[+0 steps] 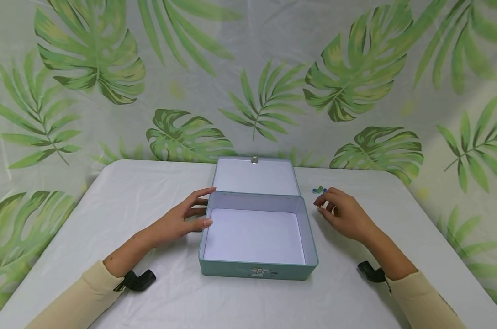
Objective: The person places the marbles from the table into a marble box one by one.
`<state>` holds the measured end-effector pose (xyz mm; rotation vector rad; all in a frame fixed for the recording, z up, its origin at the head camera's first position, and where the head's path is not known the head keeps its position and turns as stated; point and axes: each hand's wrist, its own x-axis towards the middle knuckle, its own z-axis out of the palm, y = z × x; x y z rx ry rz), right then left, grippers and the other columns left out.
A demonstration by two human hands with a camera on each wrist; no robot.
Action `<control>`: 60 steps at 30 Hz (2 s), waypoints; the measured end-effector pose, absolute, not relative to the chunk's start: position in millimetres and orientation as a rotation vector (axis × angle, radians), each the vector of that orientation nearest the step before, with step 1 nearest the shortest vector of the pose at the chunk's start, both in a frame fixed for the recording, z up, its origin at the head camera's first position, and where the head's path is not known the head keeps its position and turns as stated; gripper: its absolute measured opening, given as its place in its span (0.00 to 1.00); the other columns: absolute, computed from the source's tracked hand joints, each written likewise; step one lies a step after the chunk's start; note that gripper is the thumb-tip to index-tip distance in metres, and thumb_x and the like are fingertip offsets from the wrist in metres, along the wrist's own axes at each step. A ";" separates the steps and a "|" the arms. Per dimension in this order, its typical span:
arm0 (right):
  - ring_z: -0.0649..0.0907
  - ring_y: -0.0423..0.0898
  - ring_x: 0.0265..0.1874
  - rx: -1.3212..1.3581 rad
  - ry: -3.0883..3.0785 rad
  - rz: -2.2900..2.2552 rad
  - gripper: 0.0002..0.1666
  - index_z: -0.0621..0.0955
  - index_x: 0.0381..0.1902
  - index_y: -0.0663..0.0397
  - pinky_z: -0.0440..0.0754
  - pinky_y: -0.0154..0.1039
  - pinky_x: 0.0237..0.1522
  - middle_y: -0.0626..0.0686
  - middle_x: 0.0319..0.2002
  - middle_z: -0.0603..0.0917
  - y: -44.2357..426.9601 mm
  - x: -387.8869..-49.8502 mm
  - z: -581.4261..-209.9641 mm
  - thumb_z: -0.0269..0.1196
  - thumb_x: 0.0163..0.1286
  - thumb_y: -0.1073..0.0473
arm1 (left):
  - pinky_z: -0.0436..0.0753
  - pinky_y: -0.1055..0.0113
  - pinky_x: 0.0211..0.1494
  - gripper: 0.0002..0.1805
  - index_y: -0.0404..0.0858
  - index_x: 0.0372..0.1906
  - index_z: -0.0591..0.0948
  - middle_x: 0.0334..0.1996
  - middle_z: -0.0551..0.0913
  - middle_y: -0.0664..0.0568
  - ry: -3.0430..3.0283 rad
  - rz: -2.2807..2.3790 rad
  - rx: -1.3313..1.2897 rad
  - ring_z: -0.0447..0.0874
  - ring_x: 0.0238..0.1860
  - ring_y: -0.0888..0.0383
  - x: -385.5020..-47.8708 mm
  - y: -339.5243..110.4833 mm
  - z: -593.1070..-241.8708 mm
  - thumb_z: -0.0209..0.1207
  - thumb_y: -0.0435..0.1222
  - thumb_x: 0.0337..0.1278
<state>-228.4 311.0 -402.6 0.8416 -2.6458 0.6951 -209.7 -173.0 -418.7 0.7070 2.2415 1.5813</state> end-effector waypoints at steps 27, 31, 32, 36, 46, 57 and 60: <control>0.79 0.36 0.31 0.941 -2.549 0.820 0.14 0.87 0.47 0.50 0.82 0.37 0.28 0.41 0.43 0.83 270.9 -201.3 -376.4 0.71 0.69 0.72 | 0.85 0.49 0.63 0.44 0.67 0.84 0.55 0.77 0.63 0.47 2.247 1.578 0.734 0.64 0.79 0.40 -209.6 -173.4 -420.5 0.66 0.44 0.74; 0.79 0.36 0.31 0.950 -2.558 0.831 0.15 0.87 0.48 0.51 0.81 0.35 0.29 0.42 0.44 0.83 269.8 -200.7 -376.9 0.70 0.69 0.73 | 0.86 0.49 0.62 0.44 0.68 0.84 0.55 0.77 0.63 0.47 2.252 1.573 0.721 0.64 0.79 0.41 -210.4 -173.3 -420.2 0.66 0.44 0.74; 0.79 0.36 0.31 0.951 -2.558 0.834 0.15 0.87 0.48 0.51 0.81 0.34 0.29 0.43 0.45 0.83 269.7 -200.6 -376.7 0.70 0.69 0.73 | 0.86 0.50 0.62 0.44 0.68 0.84 0.55 0.77 0.63 0.47 2.250 1.574 0.721 0.64 0.79 0.41 -210.7 -173.3 -420.2 0.66 0.44 0.74; 0.79 0.37 0.31 0.956 -2.547 0.846 0.16 0.87 0.49 0.52 0.81 0.34 0.29 0.45 0.45 0.84 270.3 -201.2 -376.4 0.71 0.68 0.73 | 0.87 0.51 0.61 0.44 0.66 0.84 0.55 0.78 0.62 0.46 2.235 1.586 0.727 0.65 0.79 0.40 -212.2 -173.3 -420.4 0.66 0.44 0.74; 0.80 0.38 0.28 0.941 -2.481 0.812 0.19 0.87 0.48 0.52 0.82 0.36 0.26 0.49 0.47 0.85 282.3 -211.7 -385.7 0.71 0.65 0.77 | 0.86 0.50 0.62 0.44 0.68 0.84 0.55 0.78 0.62 0.46 2.243 1.579 0.729 0.64 0.79 0.40 -211.5 -173.5 -420.0 0.66 0.44 0.74; 0.82 0.39 0.28 0.884 -2.508 0.698 0.21 0.86 0.52 0.57 0.83 0.38 0.25 0.54 0.51 0.84 304.2 -228.2 -400.8 0.71 0.64 0.78 | 0.86 0.51 0.61 0.45 0.66 0.84 0.55 0.78 0.63 0.47 2.229 1.591 0.727 0.64 0.79 0.40 -211.7 -173.5 -420.7 0.66 0.43 0.74; 0.82 0.40 0.28 0.870 -2.519 0.693 0.22 0.86 0.53 0.59 0.82 0.37 0.24 0.55 0.52 0.84 309.1 -231.0 -403.4 0.71 0.63 0.78 | 0.87 0.51 0.61 0.45 0.66 0.85 0.55 0.78 0.63 0.46 2.228 1.591 0.726 0.64 0.79 0.41 -211.5 -173.5 -420.7 0.66 0.43 0.74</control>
